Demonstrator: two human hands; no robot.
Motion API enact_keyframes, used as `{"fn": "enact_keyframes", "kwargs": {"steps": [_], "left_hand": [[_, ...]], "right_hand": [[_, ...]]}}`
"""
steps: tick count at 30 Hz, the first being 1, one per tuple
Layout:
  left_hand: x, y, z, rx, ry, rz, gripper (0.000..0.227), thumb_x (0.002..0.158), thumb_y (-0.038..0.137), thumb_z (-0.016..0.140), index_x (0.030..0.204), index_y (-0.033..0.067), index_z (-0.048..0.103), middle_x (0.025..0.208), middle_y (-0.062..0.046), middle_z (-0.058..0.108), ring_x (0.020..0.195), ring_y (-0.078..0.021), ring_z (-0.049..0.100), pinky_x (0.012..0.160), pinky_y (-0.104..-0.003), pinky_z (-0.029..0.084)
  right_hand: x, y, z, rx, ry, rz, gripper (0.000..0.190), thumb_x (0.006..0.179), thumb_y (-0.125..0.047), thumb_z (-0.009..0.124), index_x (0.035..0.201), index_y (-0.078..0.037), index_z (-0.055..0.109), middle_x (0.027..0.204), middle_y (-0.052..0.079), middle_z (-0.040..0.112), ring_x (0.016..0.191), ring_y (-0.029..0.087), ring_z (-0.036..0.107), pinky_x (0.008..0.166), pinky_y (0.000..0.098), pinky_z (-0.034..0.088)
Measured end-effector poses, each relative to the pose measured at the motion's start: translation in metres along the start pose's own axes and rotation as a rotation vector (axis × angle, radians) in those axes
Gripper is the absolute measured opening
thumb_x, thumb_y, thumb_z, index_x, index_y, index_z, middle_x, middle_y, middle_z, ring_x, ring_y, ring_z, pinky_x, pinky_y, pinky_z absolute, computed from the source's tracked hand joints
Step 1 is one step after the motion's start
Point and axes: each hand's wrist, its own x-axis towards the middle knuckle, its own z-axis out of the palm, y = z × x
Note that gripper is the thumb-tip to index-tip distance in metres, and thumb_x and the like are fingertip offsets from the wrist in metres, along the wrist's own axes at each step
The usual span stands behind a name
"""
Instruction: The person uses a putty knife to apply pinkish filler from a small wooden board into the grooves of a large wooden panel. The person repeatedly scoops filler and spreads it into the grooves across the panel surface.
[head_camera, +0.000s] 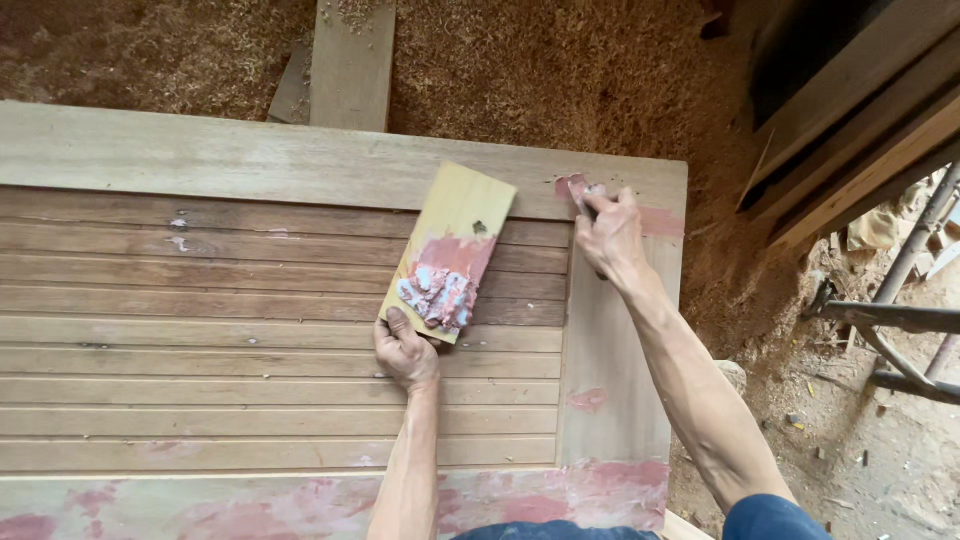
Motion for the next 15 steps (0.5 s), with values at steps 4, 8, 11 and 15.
{"fn": "enact_keyframes", "kwargs": {"steps": [4,8,11,15], "left_hand": [[-0.004,0.002,0.007,-0.027,0.077,-0.058,0.061,0.1,0.054,0.057,0.115,-0.0049,0.06,0.083,-0.009,0.071,0.055,-0.0175,0.067,0.042,-0.027,0.054],[-0.005,0.003,0.015,0.042,0.088,-0.008,0.062,0.1,0.052,0.056,0.12,-0.0063,0.06,0.083,-0.012,0.073,0.053,-0.0178,0.069,0.041,-0.027,0.053],[-0.008,0.002,0.014,0.28,0.14,0.223,0.064,0.109,0.049,0.056,0.137,-0.0081,0.055,0.091,-0.016,0.076,0.068,-0.0192,0.073,0.054,-0.029,0.056],[-0.012,0.003,0.014,0.202,0.084,-0.02,0.078,0.096,0.049,0.054,0.149,-0.0057,0.042,0.084,-0.022,0.077,0.06,-0.0248,0.074,0.05,-0.034,0.057]], "right_hand": [[0.014,-0.006,0.007,-0.045,0.054,-0.16,0.036,0.086,-0.015,0.07,0.121,-0.007,0.076,0.111,0.026,0.057,0.1,0.039,0.062,0.091,0.0477,0.056],[0.018,-0.016,0.019,-0.099,-0.011,-0.127,0.034,0.085,-0.018,0.073,0.117,-0.01,0.079,0.11,0.023,0.059,0.1,0.036,0.062,0.092,0.0459,0.056],[0.015,-0.024,0.026,0.005,-0.037,-0.049,0.038,0.088,-0.019,0.07,0.125,-0.009,0.074,0.113,0.023,0.054,0.1,0.036,0.06,0.085,0.0447,0.058],[0.01,-0.037,0.029,-0.015,-0.029,-0.136,0.037,0.087,-0.017,0.069,0.122,-0.005,0.074,0.116,0.021,0.054,0.099,0.033,0.062,0.09,0.044,0.058]]}}
